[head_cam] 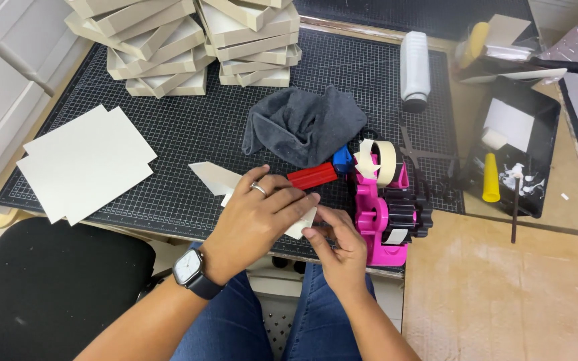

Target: Assembling cardboard boxes by folding, creasing edges with a scraper, and applying tape.

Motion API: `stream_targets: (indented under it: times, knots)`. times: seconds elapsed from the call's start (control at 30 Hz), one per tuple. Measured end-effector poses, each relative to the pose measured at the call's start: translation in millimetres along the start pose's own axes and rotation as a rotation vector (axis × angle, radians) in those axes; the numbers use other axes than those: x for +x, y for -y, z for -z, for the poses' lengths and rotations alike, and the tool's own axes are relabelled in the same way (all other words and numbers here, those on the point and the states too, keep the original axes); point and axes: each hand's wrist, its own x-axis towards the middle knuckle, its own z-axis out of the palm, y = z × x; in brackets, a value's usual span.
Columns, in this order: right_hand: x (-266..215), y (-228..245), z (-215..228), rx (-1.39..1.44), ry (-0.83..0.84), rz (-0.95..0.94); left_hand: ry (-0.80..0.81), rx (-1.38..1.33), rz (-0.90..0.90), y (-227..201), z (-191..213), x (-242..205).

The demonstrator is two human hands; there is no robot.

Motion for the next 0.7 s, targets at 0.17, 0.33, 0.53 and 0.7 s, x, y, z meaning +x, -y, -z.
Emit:
stream_targets:
  times: [0.17, 0.33, 0.53, 0.7]
  knots:
    - [-5, -5, -1, -0.014, -0.044, 0.001, 0.027, -0.062, -0.013, 0, 6, 3]
    - [-5, -5, -4, -0.003, -0.058, 0.0, 0.071, -0.104, 0.002, 4, 10, 3]
    - [-6, -6, -6, 0.014, -0.065, -0.011, 0.108, -0.123, 0.01, 6, 12, 0]
    - [-6, -7, -7, 0.03, -0.073, -0.002, 0.117, -0.13, 0.019, 5, 14, 2]
